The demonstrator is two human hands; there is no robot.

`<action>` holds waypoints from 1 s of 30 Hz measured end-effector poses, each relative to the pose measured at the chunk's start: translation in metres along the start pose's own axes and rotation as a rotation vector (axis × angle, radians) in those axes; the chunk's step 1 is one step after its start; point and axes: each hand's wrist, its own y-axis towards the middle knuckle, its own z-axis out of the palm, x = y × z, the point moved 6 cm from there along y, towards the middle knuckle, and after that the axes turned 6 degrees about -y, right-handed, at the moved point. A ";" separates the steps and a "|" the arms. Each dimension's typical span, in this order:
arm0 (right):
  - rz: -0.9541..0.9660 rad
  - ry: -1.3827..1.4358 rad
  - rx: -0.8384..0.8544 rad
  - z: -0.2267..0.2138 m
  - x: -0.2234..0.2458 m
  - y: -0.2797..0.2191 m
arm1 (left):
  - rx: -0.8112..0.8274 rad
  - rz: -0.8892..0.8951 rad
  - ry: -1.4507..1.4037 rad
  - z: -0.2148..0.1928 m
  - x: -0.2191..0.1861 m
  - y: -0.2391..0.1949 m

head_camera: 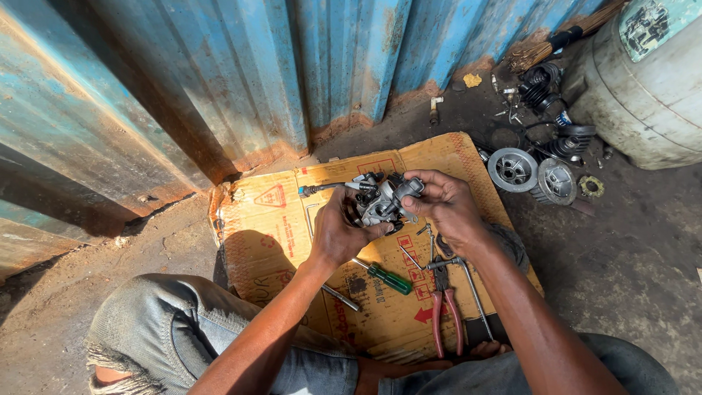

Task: The person sits on the ground and uses a screwdriver to disassemble a carburetor placed on a cardboard box. They remove a small component and then use the screwdriver to adjust a screw on the main body of the carburetor.

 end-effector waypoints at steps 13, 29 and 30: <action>-0.273 -0.288 0.049 0.029 0.015 -0.009 | 0.023 -0.039 -0.076 0.004 0.003 0.000; -0.043 -0.784 0.068 0.026 0.036 -0.018 | 0.006 0.003 -0.049 0.007 0.003 -0.002; -0.048 -0.806 0.064 0.026 0.036 -0.017 | 0.002 -0.008 -0.034 0.008 0.004 -0.002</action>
